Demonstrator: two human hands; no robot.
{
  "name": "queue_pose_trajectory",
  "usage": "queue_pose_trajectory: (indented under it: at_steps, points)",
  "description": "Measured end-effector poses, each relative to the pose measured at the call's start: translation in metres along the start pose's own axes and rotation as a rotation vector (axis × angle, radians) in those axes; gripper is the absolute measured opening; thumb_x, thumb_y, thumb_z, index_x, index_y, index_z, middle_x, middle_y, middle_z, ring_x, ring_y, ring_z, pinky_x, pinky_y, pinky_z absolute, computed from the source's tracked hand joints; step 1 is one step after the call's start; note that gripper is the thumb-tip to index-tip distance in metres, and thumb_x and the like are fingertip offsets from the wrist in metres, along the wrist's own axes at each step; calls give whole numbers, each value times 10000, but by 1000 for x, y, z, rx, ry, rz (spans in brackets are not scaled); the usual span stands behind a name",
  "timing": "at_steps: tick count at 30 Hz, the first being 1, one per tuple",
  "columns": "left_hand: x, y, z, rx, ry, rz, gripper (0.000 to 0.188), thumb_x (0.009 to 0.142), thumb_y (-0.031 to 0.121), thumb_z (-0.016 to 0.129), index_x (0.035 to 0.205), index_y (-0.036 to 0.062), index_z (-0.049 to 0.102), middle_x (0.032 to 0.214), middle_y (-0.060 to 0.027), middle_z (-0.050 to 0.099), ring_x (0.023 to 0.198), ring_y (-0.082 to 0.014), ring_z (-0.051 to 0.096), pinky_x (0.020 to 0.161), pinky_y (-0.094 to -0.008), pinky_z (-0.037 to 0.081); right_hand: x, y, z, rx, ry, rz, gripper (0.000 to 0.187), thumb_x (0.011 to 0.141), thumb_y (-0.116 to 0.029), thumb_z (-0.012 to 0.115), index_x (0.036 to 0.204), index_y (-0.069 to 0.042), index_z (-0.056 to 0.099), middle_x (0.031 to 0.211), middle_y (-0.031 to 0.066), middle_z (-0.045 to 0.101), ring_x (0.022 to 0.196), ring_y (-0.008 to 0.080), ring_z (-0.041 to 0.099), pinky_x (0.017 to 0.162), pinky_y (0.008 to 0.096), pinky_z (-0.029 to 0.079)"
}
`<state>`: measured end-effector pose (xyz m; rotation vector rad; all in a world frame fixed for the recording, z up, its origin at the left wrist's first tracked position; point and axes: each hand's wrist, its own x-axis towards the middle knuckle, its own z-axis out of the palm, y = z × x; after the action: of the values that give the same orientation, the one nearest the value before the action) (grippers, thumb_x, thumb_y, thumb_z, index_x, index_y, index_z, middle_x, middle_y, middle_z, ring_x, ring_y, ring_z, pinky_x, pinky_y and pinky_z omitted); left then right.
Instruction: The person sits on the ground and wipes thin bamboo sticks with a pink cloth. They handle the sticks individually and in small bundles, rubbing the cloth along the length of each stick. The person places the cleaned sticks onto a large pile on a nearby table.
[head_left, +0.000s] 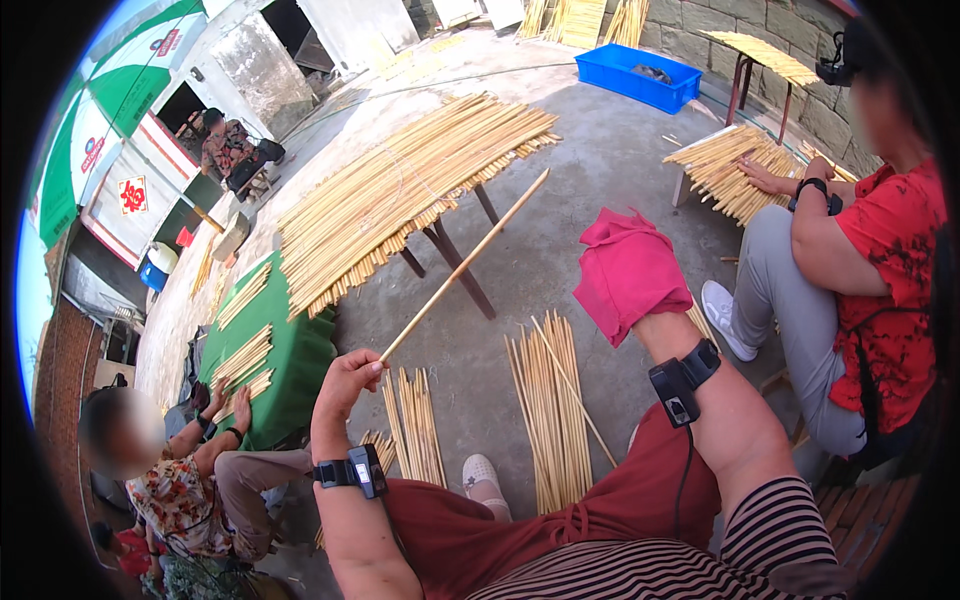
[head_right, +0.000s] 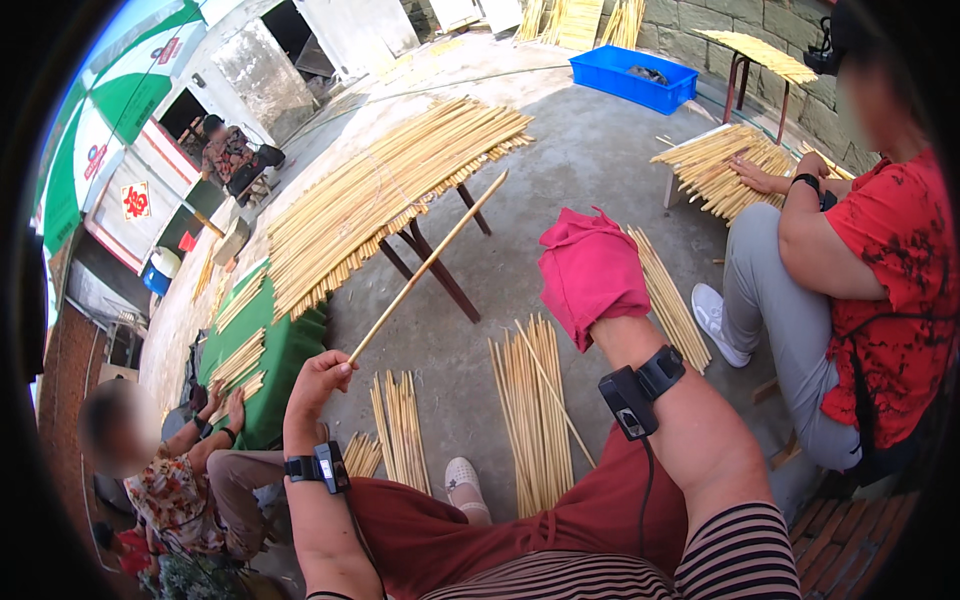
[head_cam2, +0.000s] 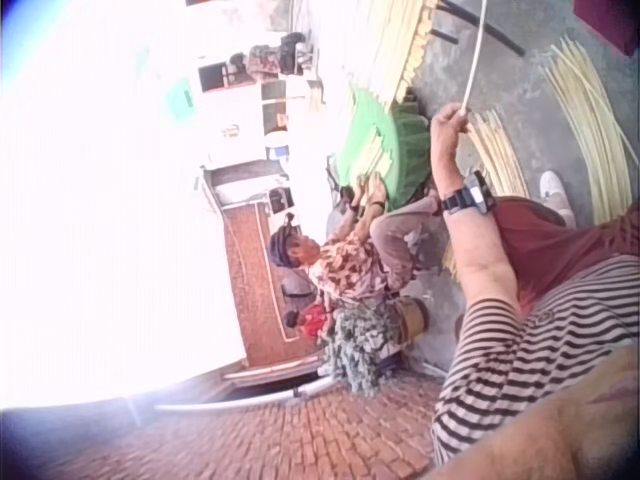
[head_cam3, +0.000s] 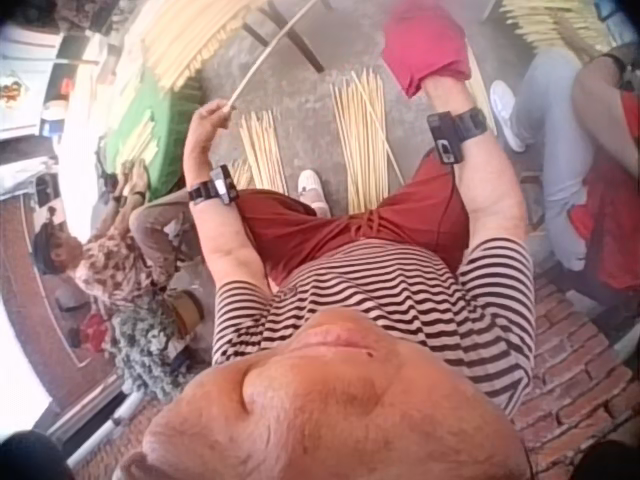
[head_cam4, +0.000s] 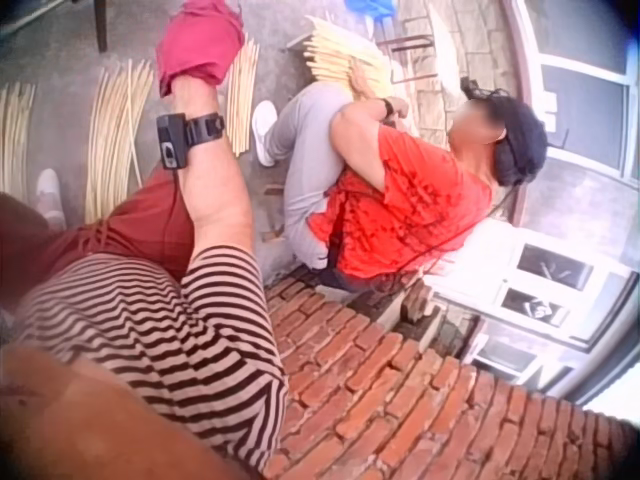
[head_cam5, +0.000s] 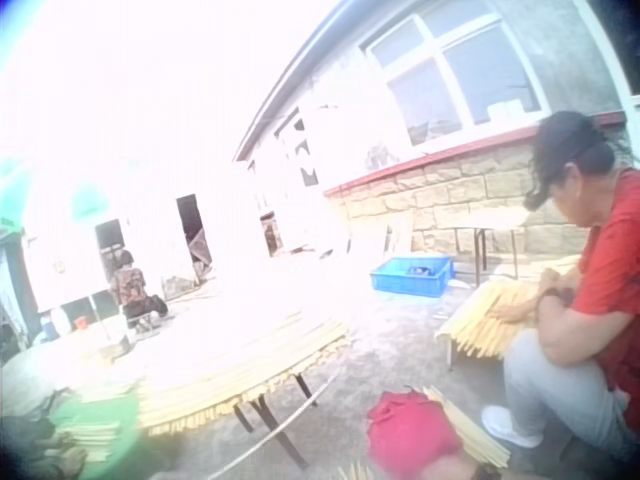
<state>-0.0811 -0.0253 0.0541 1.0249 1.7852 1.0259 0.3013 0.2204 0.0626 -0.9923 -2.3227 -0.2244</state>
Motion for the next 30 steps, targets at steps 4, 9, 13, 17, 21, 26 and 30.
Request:
queue_pose_trajectory:
  at_steps: [4, 9, 13, 17, 21, 26, 30]
  points:
    - [4, 18, 24, -167, -43, 23, 143, 942, 110, 556, 977, 39, 675, 643, 32, 539, 527, -42, 428, 491, -186, 330, -4, -20, -8, 235, 78, -91, 151, 786, -217, 597, 859, -86, 609, 926, 144, 614, 880, 316, 609, 785, 402, 475]
    - [12, 44, 92, -93, -296, 4, 207, 996, 161, 478, 1054, 53, 644, 630, 35, 535, 487, -23, 377, 442, -186, 277, -4, -58, -17, 428, -314, -237, 227, 826, -215, 613, 1015, -88, 602, 1008, 102, 621, 971, 260, 604, 849, 366, 481]
    - [8, 57, 122, -92, -431, -35, 205, 998, 182, 471, 1034, 80, 645, 624, 44, 530, 488, -20, 356, 443, -184, 268, -6, -74, -8, 607, -326, -258, 245, 844, -225, 623, 1051, -98, 604, 1032, 84, 630, 978, 237, 611, 847, 355, 489]
    - [11, 52, 93, -106, -407, -76, 172, 961, 188, 531, 1029, 80, 647, 627, 47, 526, 498, -15, 367, 448, -172, 255, -2, -57, 1, 720, -127, -125, 248, 815, -263, 649, 992, -94, 606, 974, 83, 629, 920, 244, 617, 840, 355, 481]
    - [6, 30, 39, -81, -373, -95, 133, 910, 162, 607, 995, 71, 652, 627, 38, 528, 491, -16, 376, 437, -172, 244, 5, -15, -8, 271, -233, 16, 222, 831, -275, 626, 955, -92, 609, 955, 95, 634, 917, 240, 619, 888, 352, 469]
    - [-6, 5, -2, -127, -213, -123, 101, 886, 144, 639, 923, 50, 646, 600, 15, 537, 450, -24, 374, 411, -181, 222, 12, 11, -9, 113, -147, 90, 219, 860, -297, 580, 916, -88, 615, 928, 129, 643, 930, 272, 620, 920, 369, 458]
    - [6, -5, 13, -304, -90, -37, 152, 927, 183, 599, 900, 36, 632, 633, -39, 604, 436, -66, 451, 398, -188, 323, 8, 3, -2, 25, -52, 60, 247, 864, -309, 557, 912, -76, 625, 913, 148, 656, 918, 301, 628, 904, 400, 467]
